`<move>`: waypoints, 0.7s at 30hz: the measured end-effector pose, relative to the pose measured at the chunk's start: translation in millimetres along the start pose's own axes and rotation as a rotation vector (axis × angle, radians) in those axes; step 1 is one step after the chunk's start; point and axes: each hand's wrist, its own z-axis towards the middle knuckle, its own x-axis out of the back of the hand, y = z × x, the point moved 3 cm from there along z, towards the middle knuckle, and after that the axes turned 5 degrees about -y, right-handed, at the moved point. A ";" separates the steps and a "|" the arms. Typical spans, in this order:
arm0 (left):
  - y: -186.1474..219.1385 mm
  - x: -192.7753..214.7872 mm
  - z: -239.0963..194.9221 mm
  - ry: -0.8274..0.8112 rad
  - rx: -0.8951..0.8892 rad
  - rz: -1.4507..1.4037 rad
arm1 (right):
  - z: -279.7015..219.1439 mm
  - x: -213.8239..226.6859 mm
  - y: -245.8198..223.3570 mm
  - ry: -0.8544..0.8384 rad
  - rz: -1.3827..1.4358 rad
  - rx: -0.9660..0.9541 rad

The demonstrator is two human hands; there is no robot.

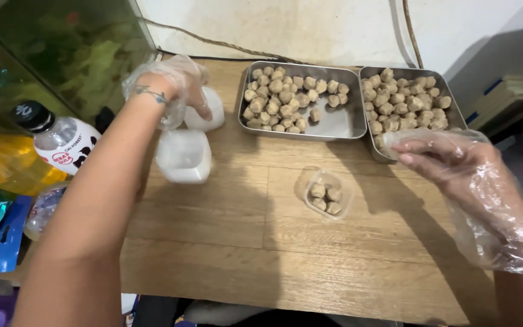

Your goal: Filling small plastic containers with meatballs from metal trays at a fast, efficient pace.

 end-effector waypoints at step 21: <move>-1.7 -4.6 23.4 -0.070 -0.034 -0.092 | 18.7 -7.9 18.9 -0.046 0.040 0.106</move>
